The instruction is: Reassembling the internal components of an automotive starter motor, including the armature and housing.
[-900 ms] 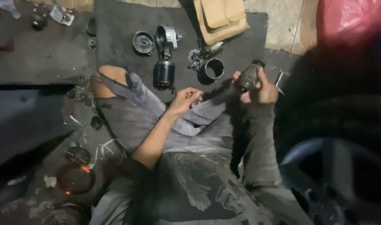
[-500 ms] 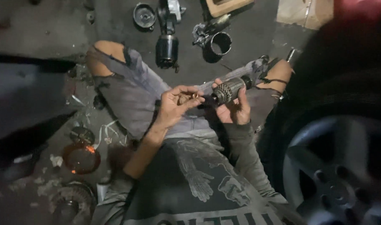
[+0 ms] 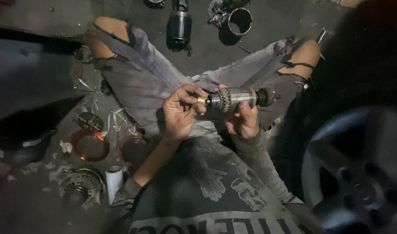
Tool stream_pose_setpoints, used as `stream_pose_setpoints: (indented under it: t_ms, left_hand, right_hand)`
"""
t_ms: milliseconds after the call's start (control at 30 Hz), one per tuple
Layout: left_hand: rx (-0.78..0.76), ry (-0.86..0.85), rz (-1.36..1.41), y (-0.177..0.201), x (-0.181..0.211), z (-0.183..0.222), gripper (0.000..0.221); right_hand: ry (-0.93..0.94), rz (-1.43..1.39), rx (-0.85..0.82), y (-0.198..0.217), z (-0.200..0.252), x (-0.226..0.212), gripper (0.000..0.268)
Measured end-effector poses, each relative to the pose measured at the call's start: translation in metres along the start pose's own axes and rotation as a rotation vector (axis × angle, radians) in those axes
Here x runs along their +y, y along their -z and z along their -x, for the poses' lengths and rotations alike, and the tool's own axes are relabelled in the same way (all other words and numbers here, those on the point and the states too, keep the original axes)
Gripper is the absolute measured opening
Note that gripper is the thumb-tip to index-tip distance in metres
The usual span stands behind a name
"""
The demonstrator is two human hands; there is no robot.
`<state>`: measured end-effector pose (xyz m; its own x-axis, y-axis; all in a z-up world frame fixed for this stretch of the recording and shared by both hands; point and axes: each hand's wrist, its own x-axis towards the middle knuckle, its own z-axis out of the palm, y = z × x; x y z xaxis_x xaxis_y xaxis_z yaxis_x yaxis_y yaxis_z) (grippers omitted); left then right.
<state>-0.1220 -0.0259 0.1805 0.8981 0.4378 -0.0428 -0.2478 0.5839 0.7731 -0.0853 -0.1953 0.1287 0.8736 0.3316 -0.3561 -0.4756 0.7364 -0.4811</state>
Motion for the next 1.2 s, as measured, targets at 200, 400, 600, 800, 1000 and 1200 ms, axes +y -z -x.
stream_pose_setpoints:
  t_ms: [200,400,600,800,1000,1200]
  left_hand:
    - [-0.003,-0.134,0.093,-0.018,-0.002,0.006,0.030]
    - [-0.064,-0.276,-0.129,-0.044,0.037,-0.003,0.028]
    - [-0.051,-0.354,-0.371,-0.057,0.060,-0.007,0.024]
    - [-0.112,-0.334,-0.445,-0.049,0.073,-0.008,0.024]
    - [-0.153,-0.330,-0.466,-0.037,0.079,-0.013,0.020]
    - [-0.238,-0.273,-0.512,-0.016,0.084,-0.011,0.016]
  right_hand:
    - [0.109,0.060,-0.160,-0.026,0.012,-0.006,0.032]
    - [0.073,-0.048,-0.255,-0.015,0.009,-0.005,0.044]
    - [0.015,-0.104,-0.255,-0.010,0.012,-0.001,0.068]
    - [0.173,-0.026,-0.347,-0.021,0.006,-0.002,0.065]
    - [0.240,0.003,-0.536,-0.039,-0.004,-0.014,0.061]
    - [0.262,0.093,-0.658,-0.035,-0.010,-0.032,0.078]
